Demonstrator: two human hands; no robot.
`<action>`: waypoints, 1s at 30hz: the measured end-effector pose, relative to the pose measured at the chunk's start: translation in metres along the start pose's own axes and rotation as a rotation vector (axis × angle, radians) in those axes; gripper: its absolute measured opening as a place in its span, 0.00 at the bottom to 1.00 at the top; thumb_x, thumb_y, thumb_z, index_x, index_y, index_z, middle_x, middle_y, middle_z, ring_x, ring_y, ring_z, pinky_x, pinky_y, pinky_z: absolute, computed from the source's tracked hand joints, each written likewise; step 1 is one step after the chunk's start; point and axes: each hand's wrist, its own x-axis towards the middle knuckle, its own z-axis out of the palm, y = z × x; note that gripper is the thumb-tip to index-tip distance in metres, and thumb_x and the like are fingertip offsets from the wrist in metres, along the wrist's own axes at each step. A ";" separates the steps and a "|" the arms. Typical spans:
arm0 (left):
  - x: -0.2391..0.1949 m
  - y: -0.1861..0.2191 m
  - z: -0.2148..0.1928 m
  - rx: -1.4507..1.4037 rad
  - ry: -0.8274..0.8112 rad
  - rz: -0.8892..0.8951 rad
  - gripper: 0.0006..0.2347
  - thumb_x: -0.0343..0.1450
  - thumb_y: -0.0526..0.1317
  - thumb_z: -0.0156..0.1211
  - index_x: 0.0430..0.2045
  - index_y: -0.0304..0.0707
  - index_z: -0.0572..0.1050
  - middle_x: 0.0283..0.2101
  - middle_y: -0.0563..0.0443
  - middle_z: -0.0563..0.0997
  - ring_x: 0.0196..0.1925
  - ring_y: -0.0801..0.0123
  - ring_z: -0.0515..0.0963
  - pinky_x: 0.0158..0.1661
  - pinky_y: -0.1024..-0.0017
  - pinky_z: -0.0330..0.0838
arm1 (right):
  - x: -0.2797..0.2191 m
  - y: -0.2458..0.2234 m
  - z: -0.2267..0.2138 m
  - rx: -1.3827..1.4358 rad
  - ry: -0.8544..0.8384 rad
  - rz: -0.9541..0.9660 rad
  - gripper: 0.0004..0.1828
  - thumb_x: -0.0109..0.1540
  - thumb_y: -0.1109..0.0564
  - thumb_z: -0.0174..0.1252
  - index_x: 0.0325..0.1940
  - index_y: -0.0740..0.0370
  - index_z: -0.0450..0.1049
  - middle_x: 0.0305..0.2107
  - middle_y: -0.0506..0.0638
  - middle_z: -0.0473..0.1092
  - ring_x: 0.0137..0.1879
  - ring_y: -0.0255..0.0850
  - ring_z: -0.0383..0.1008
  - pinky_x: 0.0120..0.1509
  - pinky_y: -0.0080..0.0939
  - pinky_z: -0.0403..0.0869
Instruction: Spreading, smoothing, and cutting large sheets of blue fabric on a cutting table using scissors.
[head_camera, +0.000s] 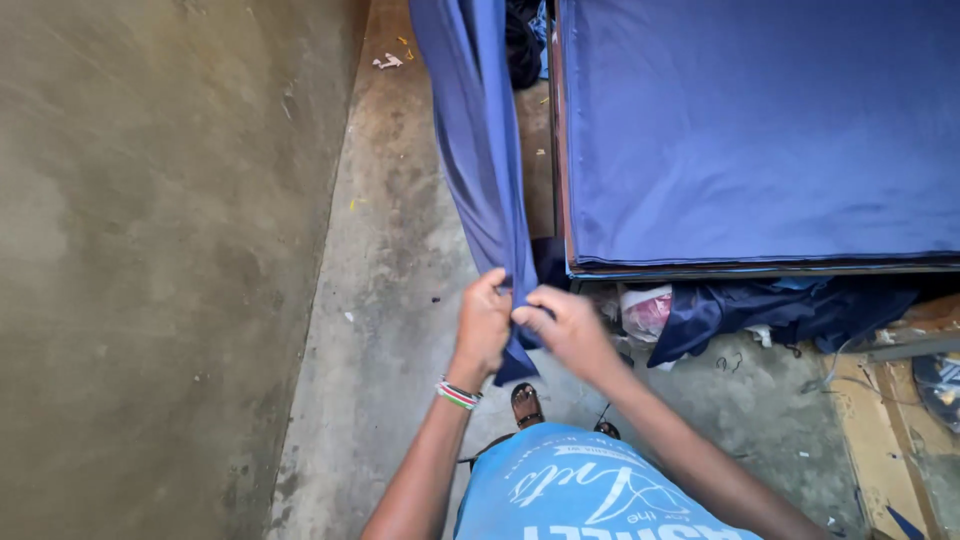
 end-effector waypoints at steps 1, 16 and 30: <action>-0.012 0.005 0.029 -0.111 -0.064 -0.074 0.07 0.66 0.26 0.63 0.32 0.37 0.82 0.25 0.48 0.83 0.23 0.71 0.80 0.26 0.72 0.80 | 0.000 -0.017 0.015 -0.007 -0.105 0.000 0.07 0.61 0.50 0.69 0.34 0.52 0.80 0.16 0.45 0.71 0.27 0.30 0.68 0.34 0.37 0.72; -0.073 0.001 -0.042 0.302 -0.027 0.204 0.15 0.66 0.21 0.55 0.37 0.35 0.86 0.37 0.49 0.86 0.43 0.72 0.76 0.49 0.68 0.75 | -0.014 0.010 -0.015 0.053 -0.021 -0.210 0.08 0.58 0.57 0.72 0.30 0.61 0.80 0.19 0.51 0.72 0.27 0.38 0.73 0.36 0.39 0.74; -0.038 0.132 -0.294 0.888 0.618 0.784 0.14 0.69 0.24 0.53 0.44 0.30 0.84 0.43 0.41 0.85 0.45 0.58 0.82 0.50 0.64 0.74 | -0.029 0.001 -0.201 -0.319 0.442 -0.168 0.06 0.76 0.61 0.63 0.46 0.67 0.79 0.38 0.50 0.73 0.44 0.36 0.69 0.52 0.37 0.68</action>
